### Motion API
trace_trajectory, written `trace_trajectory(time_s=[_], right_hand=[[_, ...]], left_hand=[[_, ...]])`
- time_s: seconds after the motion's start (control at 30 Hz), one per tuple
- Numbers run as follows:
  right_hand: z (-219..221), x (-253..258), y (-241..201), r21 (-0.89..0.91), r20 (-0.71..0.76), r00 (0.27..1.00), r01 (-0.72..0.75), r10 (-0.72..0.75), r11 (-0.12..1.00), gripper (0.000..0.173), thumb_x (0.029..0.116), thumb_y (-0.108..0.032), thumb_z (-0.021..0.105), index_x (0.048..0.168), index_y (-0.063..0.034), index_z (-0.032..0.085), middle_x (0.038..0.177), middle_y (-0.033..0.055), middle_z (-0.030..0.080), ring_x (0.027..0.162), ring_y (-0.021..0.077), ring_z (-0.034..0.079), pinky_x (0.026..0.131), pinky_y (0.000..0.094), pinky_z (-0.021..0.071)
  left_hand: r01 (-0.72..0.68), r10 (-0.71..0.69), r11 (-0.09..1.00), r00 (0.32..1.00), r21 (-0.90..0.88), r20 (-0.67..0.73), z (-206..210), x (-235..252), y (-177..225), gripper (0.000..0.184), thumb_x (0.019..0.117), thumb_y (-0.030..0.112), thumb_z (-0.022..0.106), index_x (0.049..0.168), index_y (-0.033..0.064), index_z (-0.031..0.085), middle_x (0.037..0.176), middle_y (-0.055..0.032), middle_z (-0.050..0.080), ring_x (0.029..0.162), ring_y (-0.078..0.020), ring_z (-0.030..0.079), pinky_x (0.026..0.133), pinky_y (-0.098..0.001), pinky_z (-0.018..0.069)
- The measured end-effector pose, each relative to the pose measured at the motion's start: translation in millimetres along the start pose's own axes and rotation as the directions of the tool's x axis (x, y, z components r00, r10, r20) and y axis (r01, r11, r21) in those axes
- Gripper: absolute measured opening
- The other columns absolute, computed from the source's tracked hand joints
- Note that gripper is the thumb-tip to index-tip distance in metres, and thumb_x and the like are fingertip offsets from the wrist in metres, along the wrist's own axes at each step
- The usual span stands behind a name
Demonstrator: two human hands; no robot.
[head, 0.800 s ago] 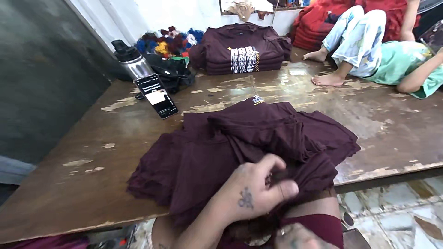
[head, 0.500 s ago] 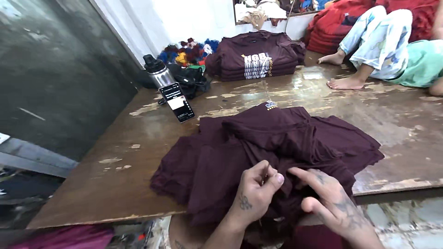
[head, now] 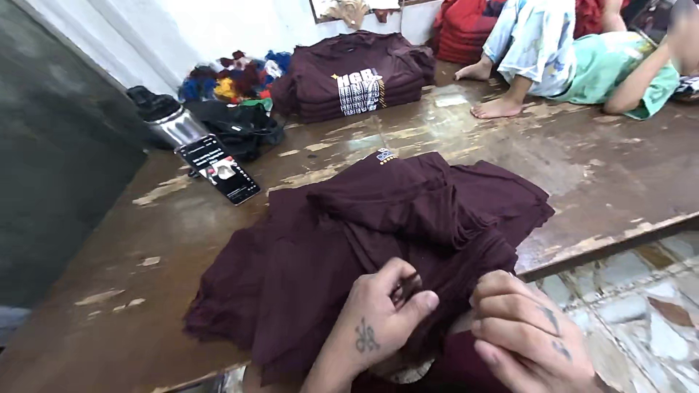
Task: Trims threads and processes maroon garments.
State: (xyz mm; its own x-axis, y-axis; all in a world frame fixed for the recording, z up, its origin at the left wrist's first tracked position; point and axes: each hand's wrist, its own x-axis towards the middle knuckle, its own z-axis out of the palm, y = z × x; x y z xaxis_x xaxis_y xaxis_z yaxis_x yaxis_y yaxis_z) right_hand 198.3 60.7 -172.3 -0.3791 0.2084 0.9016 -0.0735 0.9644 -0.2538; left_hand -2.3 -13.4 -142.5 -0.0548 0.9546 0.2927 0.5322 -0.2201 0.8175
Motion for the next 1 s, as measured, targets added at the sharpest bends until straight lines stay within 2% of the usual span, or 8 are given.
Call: trace_trajectory(time_s=[0.1, 0.23, 0.47, 0.53, 0.63, 0.73, 0.9, 1.0], right_hand=[[11, 1, 9, -0.065, 0.062, 0.998, 0.012, -0.008, 0.998, 0.021, 0.1043, -0.028, 0.055, 0.097, -0.0097, 0.062, 0.105, 0.0077, 0.067, 0.111, 0.0200, 0.063, 0.103, 0.0321, 0.0489], [30, -20, 25, -0.101, 0.103, 0.993, 0.070, -0.059, 0.992, 0.023, 0.0997, -0.022, 0.054, 0.079, -0.0126, 0.055, 0.091, 0.0081, 0.071, 0.108, 0.0245, 0.067, 0.110, 0.0392, 0.0431], [27, 5, 16, -0.115, 0.114, 0.976, -0.174, 0.187, 0.978, 0.067, 0.1043, -0.063, 0.035, 0.096, -0.0045, 0.067, 0.073, 0.0084, 0.067, 0.069, 0.0208, 0.065, 0.076, 0.0361, 0.0535], [31, 13, 14, -0.165, 0.159, 0.970, -0.156, 0.182, 0.974, 0.050, 0.1040, -0.048, 0.048, 0.093, -0.0047, 0.070, 0.070, 0.0076, 0.067, 0.066, 0.0226, 0.066, 0.068, 0.0378, 0.0537], [12, 10, 20, -0.005, 0.237, 0.961, -0.147, 0.144, 0.989, 0.023, 0.1032, -0.015, 0.052, 0.091, -0.0035, 0.067, 0.080, 0.0100, 0.070, 0.081, 0.0222, 0.071, 0.086, 0.0352, 0.0569], [-13, -1, 27, 0.196, 0.258, 0.955, -0.203, 0.149, 0.959, 0.034, 0.1103, -0.021, 0.040, 0.090, -0.0007, 0.059, 0.093, 0.0167, 0.072, 0.104, 0.0237, 0.072, 0.106, 0.0377, 0.0517], [-7, 7, 20, -0.018, 0.244, 0.937, -0.255, 0.252, 0.967, 0.071, 0.1041, -0.065, 0.030, 0.108, -0.0030, 0.064, 0.081, 0.0093, 0.064, 0.076, 0.0194, 0.063, 0.074, 0.0330, 0.0525], [15, 13, 14, -0.177, 0.231, 0.950, -0.173, 0.212, 0.969, 0.056, 0.1046, -0.053, 0.042, 0.095, -0.0055, 0.069, 0.076, 0.0090, 0.066, 0.071, 0.0253, 0.064, 0.069, 0.0402, 0.0517]], left_hand=[[0.026, -0.033, 0.991, 0.998, 0.131, 0.055, -1, 3, 6, 0.020, 0.0993, 0.019, 0.053, 0.086, 0.0057, 0.060, 0.063, 0.0022, 0.049, 0.054, -0.0039, 0.045, 0.051, -0.0213, 0.0367], [-0.026, -0.095, 0.922, 0.952, -0.387, -0.290, 13, -2, 2, 0.012, 0.1020, 0.017, 0.055, 0.090, 0.0145, 0.056, 0.073, 0.0142, 0.056, 0.053, 0.0097, 0.049, 0.047, -0.0084, 0.0417], [-0.022, -0.191, 0.498, 0.972, -0.867, -0.135, 15, -13, -3, 0.008, 0.0958, 0.026, 0.070, 0.093, 0.0190, 0.067, 0.074, 0.0088, 0.065, 0.046, 0.0063, 0.051, 0.040, -0.0106, 0.0427], [0.008, -0.181, 0.481, 0.979, -0.876, -0.091, 13, -14, -4, 0.009, 0.0966, 0.027, 0.069, 0.094, 0.0193, 0.067, 0.073, 0.0100, 0.063, 0.046, 0.0062, 0.051, 0.040, -0.0108, 0.0438], [0.067, -0.204, 0.458, 0.979, -0.887, -0.031, 9, -13, -7, 0.012, 0.0990, 0.032, 0.065, 0.095, 0.0201, 0.066, 0.066, 0.0106, 0.060, 0.044, 0.0037, 0.053, 0.040, -0.0129, 0.0457], [0.096, -0.201, 0.455, 0.980, -0.886, 0.003, 7, -13, -10, 0.013, 0.1011, 0.033, 0.062, 0.097, 0.0201, 0.064, 0.066, 0.0098, 0.061, 0.044, 0.0026, 0.055, 0.039, -0.0138, 0.0474], [0.128, -0.214, 0.445, 0.976, -0.887, 0.034, 8, -9, -9, 0.014, 0.1013, 0.033, 0.061, 0.096, 0.0206, 0.063, 0.067, 0.0107, 0.061, 0.044, 0.0032, 0.055, 0.039, -0.0138, 0.0480], [0.166, -0.206, 0.407, 0.975, -0.898, 0.087, 6, -9, -10, 0.015, 0.1009, 0.034, 0.062, 0.096, 0.0204, 0.064, 0.068, 0.0102, 0.062, 0.044, 0.0025, 0.056, 0.039, -0.0146, 0.0487]])
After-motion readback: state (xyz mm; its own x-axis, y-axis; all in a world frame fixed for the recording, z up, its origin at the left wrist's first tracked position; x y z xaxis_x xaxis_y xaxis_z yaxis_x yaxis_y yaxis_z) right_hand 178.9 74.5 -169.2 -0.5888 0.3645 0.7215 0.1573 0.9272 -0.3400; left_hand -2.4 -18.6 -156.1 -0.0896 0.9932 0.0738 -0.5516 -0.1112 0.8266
